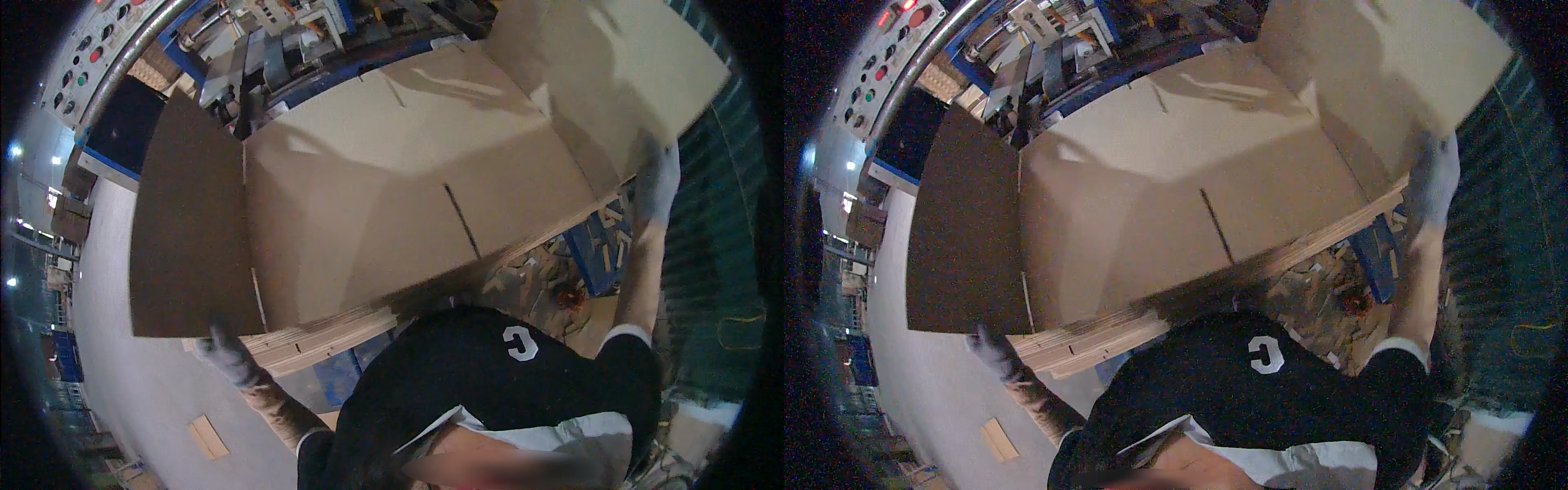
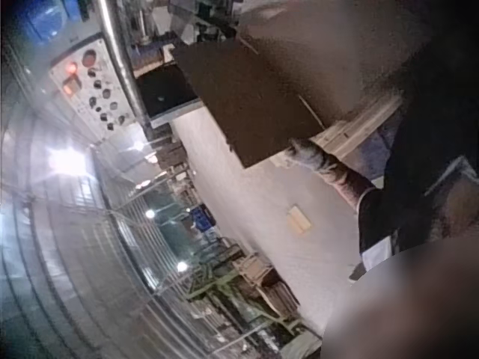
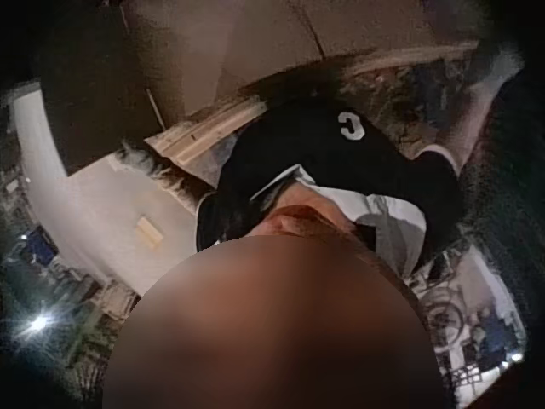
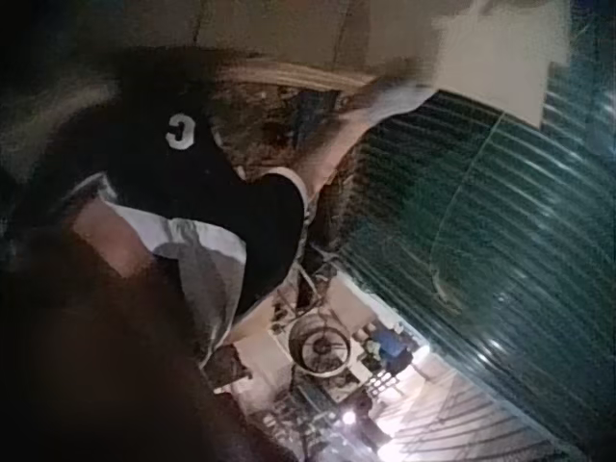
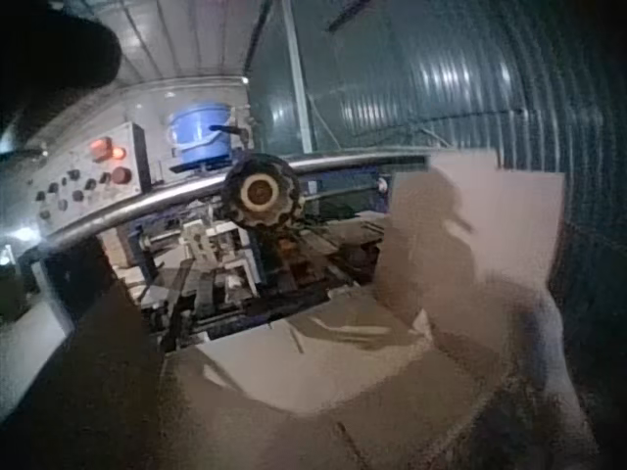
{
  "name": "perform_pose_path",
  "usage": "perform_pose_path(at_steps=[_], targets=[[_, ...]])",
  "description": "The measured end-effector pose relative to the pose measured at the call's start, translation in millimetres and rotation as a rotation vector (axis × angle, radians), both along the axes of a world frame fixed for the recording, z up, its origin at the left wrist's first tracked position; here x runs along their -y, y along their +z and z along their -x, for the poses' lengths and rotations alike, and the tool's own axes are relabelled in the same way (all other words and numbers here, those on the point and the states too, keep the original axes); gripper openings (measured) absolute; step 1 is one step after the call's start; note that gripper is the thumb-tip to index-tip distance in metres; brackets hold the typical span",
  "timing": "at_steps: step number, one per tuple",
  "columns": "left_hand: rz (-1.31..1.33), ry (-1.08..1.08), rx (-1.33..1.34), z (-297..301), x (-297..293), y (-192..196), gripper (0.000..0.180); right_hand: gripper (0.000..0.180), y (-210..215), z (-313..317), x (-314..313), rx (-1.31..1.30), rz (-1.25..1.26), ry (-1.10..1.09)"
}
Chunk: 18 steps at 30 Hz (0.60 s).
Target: The person repeatedly picks up flat cardboard sheets and stacks them on a blue pallet in a factory setting. The person handles the sheets one at a time, aligning them into a growing pile.
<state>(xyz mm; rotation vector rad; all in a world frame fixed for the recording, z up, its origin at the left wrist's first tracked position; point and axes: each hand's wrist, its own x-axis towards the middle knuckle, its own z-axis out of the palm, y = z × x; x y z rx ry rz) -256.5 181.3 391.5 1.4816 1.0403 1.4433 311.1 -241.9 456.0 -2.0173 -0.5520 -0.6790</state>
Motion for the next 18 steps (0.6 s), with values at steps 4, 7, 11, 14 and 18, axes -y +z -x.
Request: perform_pose_path(at_steps=[4, 7, 11, 14, 18], targets=[[-0.115, -0.02, -0.342, -57, 71, -3, 0.03, 0.039, -30, 100, -17, 0.131, 0.464, 0.027], [-0.578, -0.412, -0.798, -98, 81, 7, 0.06, 0.044, -50, 118, -36, 0.375, 0.559, 0.851], [-0.78, -0.632, -1.33, -135, 82, 12, 0.053, 0.047, -58, 108, -53, 0.376, 0.844, 0.879], [-0.798, -0.59, -1.332, -142, 72, 10, 0.052, 0.043, -62, 92, -70, 0.384, 0.873, 0.871], [-0.812, -0.507, -1.296, -150, 43, 1, 0.058, 0.048, -66, 54, -111, 0.47, 0.914, 0.922]])
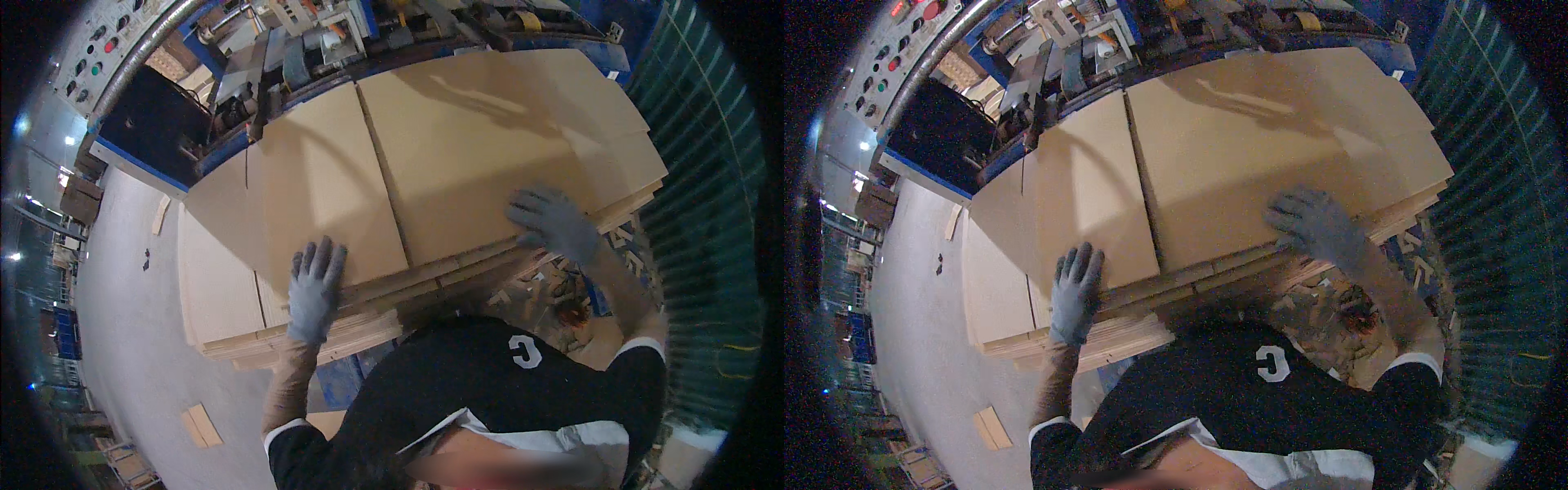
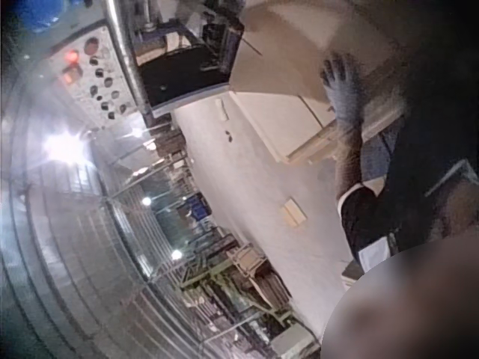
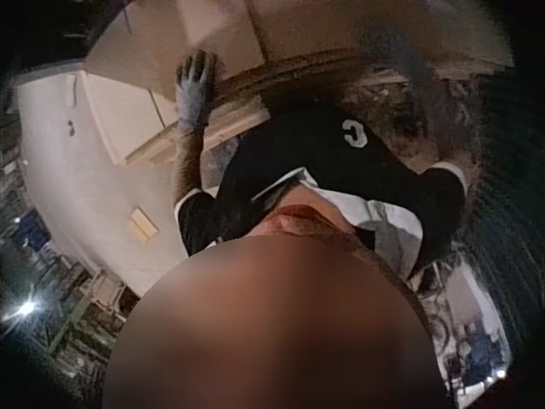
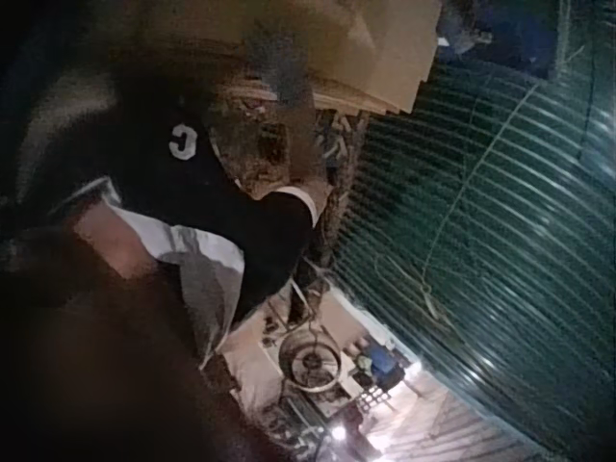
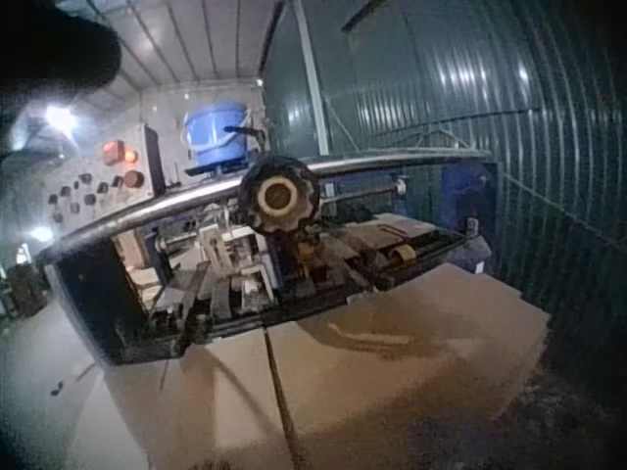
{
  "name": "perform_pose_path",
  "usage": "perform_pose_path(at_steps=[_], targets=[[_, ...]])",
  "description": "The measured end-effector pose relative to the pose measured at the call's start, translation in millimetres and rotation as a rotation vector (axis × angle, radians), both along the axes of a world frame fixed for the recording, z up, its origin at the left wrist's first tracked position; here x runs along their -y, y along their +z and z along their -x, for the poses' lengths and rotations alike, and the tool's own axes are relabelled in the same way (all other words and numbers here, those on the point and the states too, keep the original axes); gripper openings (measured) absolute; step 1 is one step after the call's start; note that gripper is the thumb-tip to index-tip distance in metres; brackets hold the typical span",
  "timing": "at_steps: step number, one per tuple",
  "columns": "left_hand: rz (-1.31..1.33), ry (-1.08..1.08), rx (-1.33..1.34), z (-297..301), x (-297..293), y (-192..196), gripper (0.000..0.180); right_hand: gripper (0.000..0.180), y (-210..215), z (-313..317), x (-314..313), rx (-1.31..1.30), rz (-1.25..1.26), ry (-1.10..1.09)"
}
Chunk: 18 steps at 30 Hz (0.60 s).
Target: The person repeatedly picks up flat cardboard sheets and stacks them on a blue pallet in a factory setting. The person handles the sheets one at a time, aligning them into a growing pile.
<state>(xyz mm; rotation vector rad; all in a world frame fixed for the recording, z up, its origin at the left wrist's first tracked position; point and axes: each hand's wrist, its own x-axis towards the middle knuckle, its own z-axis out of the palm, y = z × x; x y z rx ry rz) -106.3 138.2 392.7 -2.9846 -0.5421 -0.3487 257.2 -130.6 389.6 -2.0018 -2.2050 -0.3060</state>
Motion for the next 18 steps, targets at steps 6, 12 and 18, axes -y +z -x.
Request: perform_pose_path(at_steps=[6, 12, 18], targets=[[0.049, -0.037, 0.253, -56, -80, -12, 0.066, 0.063, 5, -71, -78, -0.018, 0.014, -0.098], [-0.098, 0.243, 0.321, -144, -172, -11, 0.07, 0.058, 8, -97, -167, -0.085, -0.087, -0.391], [0.334, 0.539, 0.65, -63, -138, 17, 0.073, 0.057, -3, -96, -106, -0.253, -0.383, -0.783]])
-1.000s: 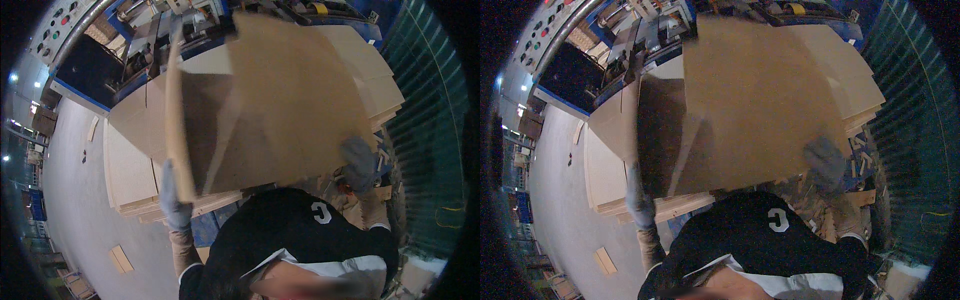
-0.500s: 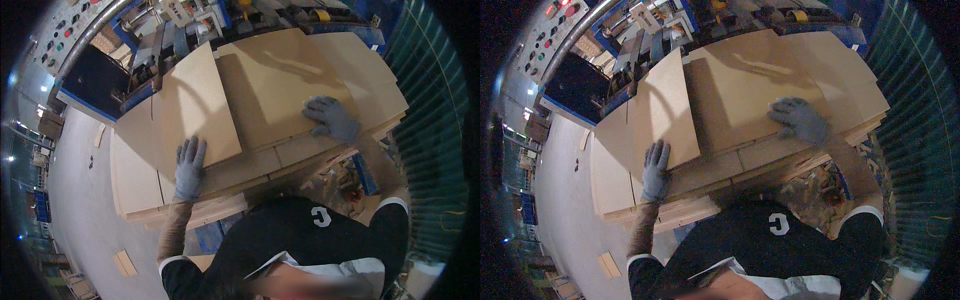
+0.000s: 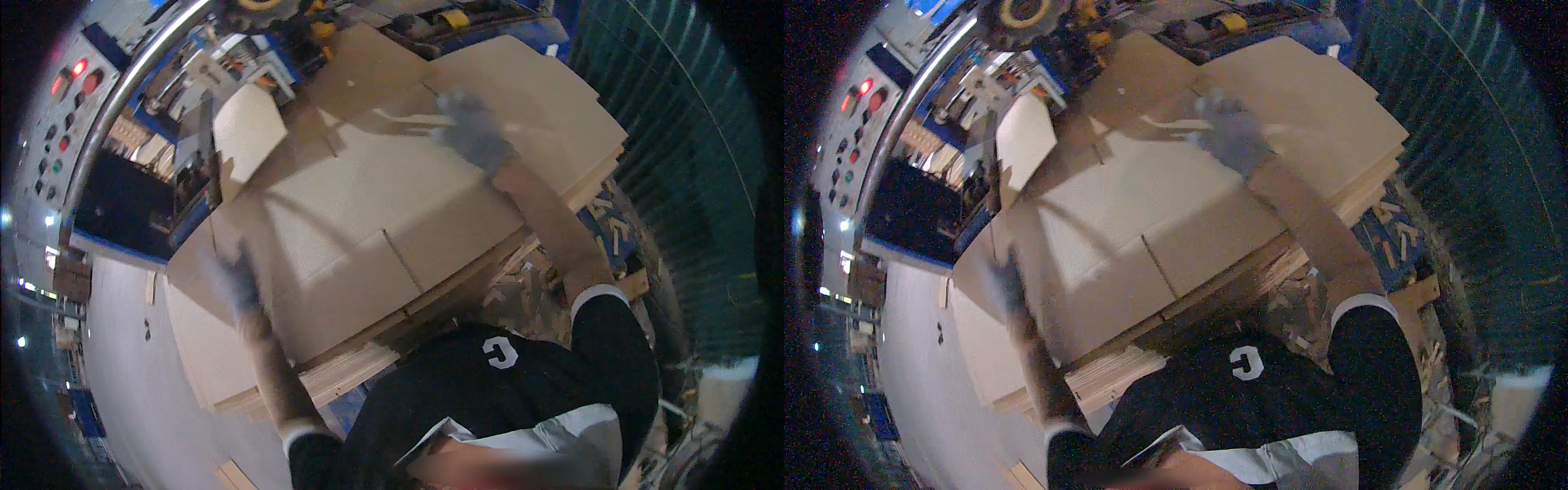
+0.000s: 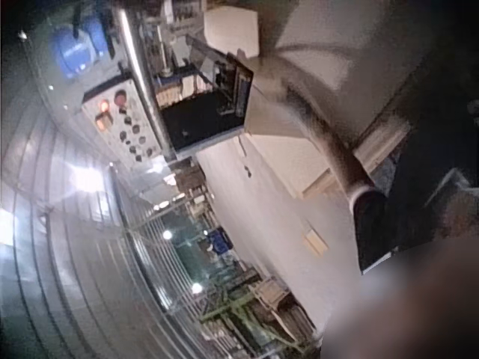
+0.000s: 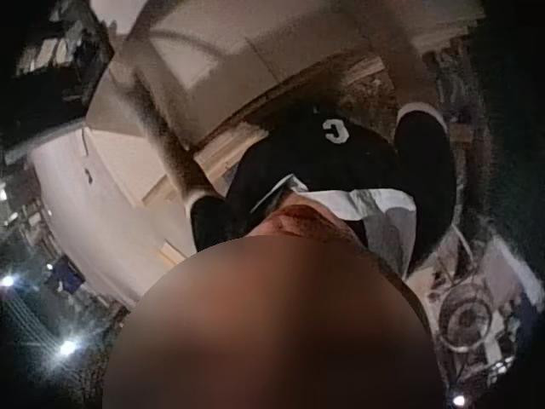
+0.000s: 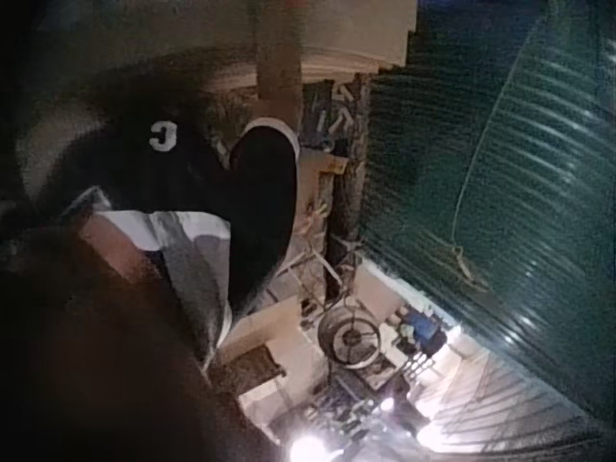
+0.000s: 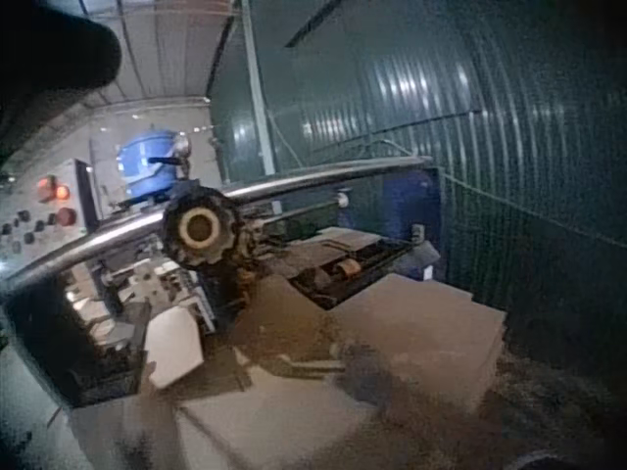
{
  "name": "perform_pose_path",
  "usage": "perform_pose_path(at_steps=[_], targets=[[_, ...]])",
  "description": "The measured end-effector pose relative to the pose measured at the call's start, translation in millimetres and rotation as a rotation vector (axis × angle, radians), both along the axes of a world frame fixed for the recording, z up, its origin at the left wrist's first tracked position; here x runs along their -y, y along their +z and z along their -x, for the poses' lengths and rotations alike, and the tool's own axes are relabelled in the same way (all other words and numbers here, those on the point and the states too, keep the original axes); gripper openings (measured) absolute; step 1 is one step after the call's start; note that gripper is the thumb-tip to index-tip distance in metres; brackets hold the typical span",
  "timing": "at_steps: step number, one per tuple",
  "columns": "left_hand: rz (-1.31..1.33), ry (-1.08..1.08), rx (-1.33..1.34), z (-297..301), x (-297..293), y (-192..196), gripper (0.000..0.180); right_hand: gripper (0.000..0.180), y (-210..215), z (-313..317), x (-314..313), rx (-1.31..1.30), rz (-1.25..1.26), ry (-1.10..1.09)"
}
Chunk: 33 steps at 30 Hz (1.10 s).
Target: The person repeatedly picks up flat cardboard sheets and stacks them on a blue pallet in a factory setting. The person handles the sheets one at a time, aligning them into a growing pile.
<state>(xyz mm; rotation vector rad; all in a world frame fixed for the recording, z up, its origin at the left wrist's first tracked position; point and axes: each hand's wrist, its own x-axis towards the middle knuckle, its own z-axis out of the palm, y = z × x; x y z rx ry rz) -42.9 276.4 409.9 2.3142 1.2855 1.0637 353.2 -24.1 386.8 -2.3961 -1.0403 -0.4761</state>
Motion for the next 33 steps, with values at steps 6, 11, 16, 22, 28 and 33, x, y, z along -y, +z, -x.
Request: perform_pose_path(at_steps=[6, 11, 16, 22, 28, 33], targets=[[0.318, 0.993, 0.152, 183, 59, -50, 0.096, 0.065, -32, -1, 162, -0.027, -0.288, -0.683], [0.201, 0.965, 0.377, 190, 64, -45, 0.082, 0.053, -45, -21, 179, -0.413, -0.867, -0.343], [-0.077, 0.741, 0.971, 177, 85, -3, 0.057, 0.049, -24, -46, 201, -0.382, -1.364, -0.361], [0.127, 0.559, 1.227, 227, 52, -3, 0.036, 0.033, 34, -52, 205, -0.9, -1.642, 0.053], [0.369, 0.18, 1.083, 258, 51, -31, 0.03, 0.034, 95, 81, 198, -0.324, -0.951, -0.204], [0.314, 0.142, 0.56, 206, 140, -30, 0.031, 0.032, 55, 166, 178, 0.127, -0.221, 0.413]])
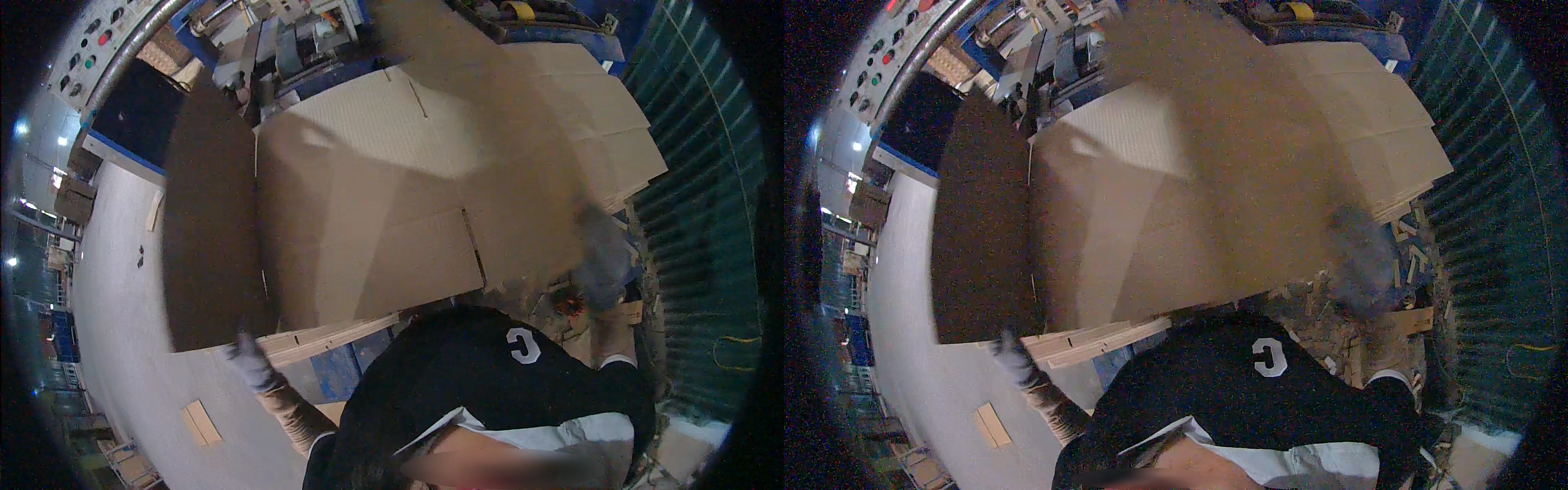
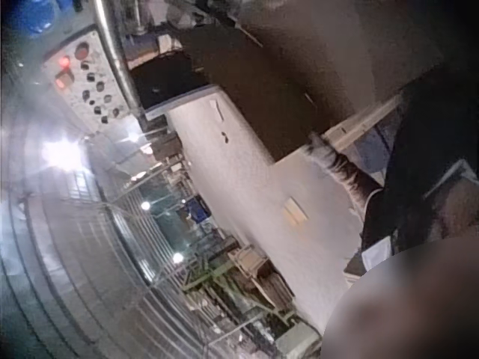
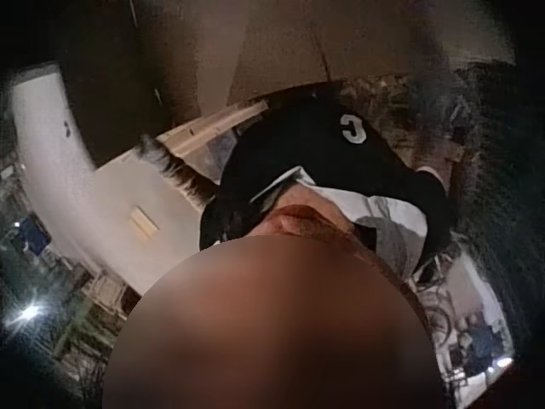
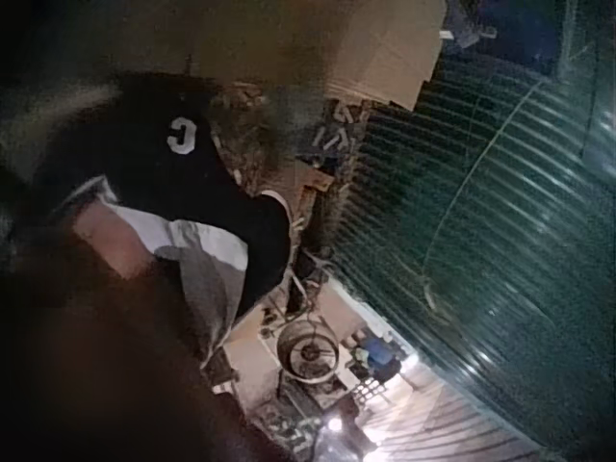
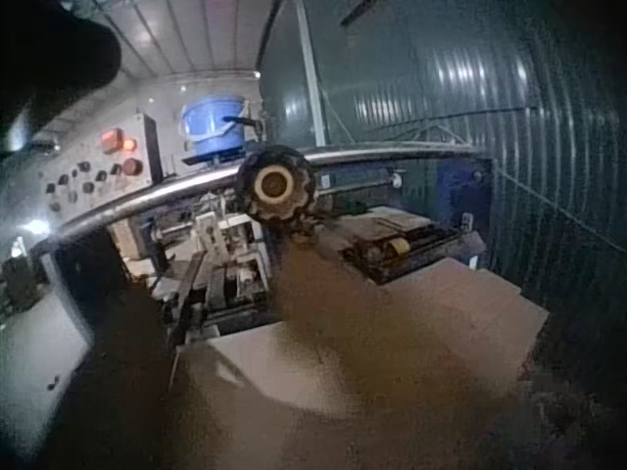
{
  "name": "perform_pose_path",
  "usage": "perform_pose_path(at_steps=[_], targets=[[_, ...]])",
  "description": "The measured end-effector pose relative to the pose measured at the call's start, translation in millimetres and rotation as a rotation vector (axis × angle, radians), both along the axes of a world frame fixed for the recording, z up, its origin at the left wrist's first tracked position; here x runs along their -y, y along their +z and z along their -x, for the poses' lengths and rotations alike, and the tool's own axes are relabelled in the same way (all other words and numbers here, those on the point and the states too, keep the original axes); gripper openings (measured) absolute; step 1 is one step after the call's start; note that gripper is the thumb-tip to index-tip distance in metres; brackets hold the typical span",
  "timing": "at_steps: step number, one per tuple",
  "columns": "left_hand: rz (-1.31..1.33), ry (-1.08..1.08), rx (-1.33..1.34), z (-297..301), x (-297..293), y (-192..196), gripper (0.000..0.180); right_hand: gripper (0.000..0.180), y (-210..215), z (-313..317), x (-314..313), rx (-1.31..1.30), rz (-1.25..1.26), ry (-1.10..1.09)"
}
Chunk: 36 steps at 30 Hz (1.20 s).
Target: The person repeatedly picks up flat cardboard sheets and stacks them on a blue pallet in a factory setting. The person handles the sheets one at a time, aligning them into a growing pile.
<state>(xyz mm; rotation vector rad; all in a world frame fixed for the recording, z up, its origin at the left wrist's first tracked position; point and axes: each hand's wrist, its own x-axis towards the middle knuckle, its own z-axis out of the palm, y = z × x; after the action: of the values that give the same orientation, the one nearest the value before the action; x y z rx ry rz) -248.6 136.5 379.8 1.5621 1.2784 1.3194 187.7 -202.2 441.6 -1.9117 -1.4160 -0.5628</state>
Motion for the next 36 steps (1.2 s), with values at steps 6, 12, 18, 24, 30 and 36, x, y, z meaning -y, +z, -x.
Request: perform_pose_path(at_steps=[6, 12, 18, 24, 30, 36], targets=[[-0.619, -0.76, -1.074, -105, 32, 15, 0.059, 0.033, -40, 3, -33, 0.169, 0.51, 0.256], [-0.67, -0.732, -1.052, -132, 9, 16, 0.057, 0.041, -52, -34, -66, 0.192, 0.541, 0.287], [-0.834, -0.657, -0.882, -186, -66, 4, 0.059, 0.061, -51, -106, -134, 0.241, 0.524, 0.293], [-0.832, -0.513, -0.928, -259, -160, 9, 0.065, 0.067, -55, -164, -225, 0.185, 0.49, 0.186], [-0.581, -0.026, -1.048, -290, -181, 4, 0.075, 0.055, -61, -164, -241, 0.224, 0.544, -0.348], [0.087, 0.655, -0.895, -83, -129, -7, 0.1, 0.042, -81, -172, -45, -0.215, 0.015, -0.657]])
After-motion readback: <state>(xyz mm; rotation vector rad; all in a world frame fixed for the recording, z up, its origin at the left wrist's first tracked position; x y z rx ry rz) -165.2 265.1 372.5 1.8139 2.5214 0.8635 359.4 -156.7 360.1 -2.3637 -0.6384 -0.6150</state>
